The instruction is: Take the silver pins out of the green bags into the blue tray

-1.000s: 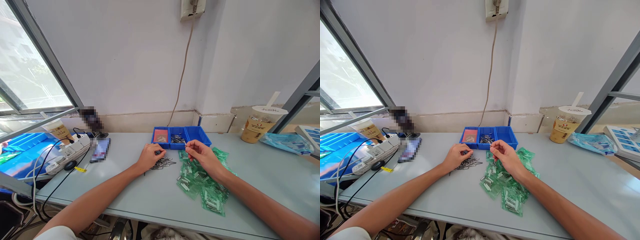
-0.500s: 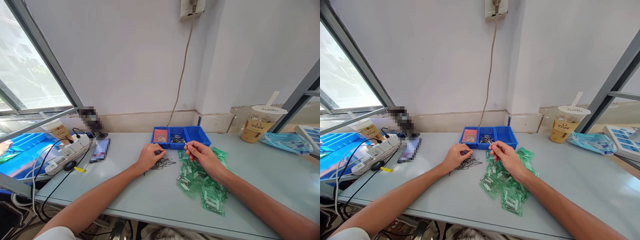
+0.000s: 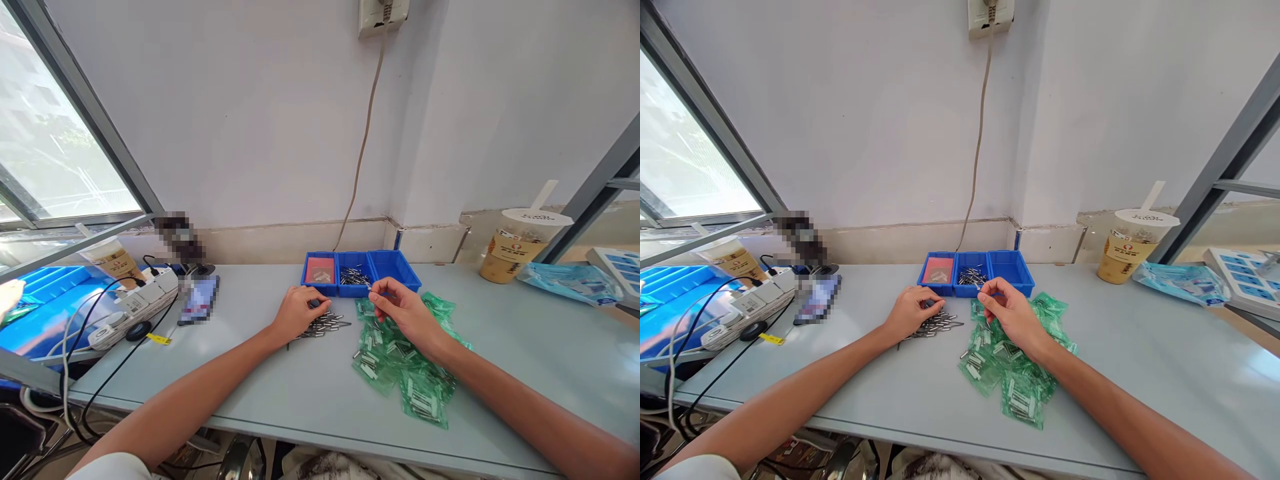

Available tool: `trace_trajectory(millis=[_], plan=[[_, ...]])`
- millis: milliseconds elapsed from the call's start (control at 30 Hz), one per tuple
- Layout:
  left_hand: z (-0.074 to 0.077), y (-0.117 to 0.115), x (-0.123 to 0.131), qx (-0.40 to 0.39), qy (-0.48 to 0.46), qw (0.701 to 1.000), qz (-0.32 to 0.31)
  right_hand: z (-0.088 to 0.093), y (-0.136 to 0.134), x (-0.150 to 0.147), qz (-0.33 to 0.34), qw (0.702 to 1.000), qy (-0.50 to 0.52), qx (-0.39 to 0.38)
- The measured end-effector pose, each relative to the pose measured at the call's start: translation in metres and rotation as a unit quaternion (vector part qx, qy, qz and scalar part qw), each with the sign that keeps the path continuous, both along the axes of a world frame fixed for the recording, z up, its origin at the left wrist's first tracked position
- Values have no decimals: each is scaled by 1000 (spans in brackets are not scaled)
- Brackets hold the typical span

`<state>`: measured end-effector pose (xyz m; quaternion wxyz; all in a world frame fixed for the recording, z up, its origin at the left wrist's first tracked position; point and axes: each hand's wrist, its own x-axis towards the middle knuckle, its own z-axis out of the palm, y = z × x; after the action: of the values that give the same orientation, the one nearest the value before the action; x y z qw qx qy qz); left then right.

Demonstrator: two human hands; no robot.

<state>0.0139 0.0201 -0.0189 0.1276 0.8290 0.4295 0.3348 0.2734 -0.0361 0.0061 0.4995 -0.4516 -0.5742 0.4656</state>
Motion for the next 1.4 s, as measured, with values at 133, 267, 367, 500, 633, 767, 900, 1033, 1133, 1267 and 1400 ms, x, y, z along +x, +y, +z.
trace_trajectory(millis=[133, 267, 367, 500, 633, 767, 900, 1033, 1133, 1267, 1400], plan=[[0, 0, 0, -7, 6, 1000, 12, -4, 3, 2, -9, 999, -29, 29], [-1, 0, 0, -8, 3, 1000, 20, -8, 5, 5, -10, 996, -62, 67], [-1, 0, 1, -10, 2, 1000, 20, -9, 4, 4, -13, 993, -83, 79], [1, -2, 1, -12, 4, 1000, 23, -4, 2, 2, -4, 995, -73, 62], [2, -3, 1, -14, 4, 1000, 26, 1, -1, 0, 27, 999, -17, 1], [2, -3, 1, -12, 3, 1000, 28, 2, -3, 0, 57, 997, 34, -40], [2, -4, 1, -13, 4, 1000, 27, 0, -4, 0, 79, 993, 68, -59], [4, -5, 2, -18, 9, 999, 26, -1, -3, 1, 83, 991, 81, -61], [4, -5, 2, -19, 9, 999, 28, 1, -4, 1, 67, 996, 43, -42], [2, -4, 1, -13, 7, 1000, 24, 2, -5, -1, 23, 999, -34, 32], [0, -3, 0, -5, 7, 1000, 18, 1, -6, -3, -8, 994, -70, 79]])
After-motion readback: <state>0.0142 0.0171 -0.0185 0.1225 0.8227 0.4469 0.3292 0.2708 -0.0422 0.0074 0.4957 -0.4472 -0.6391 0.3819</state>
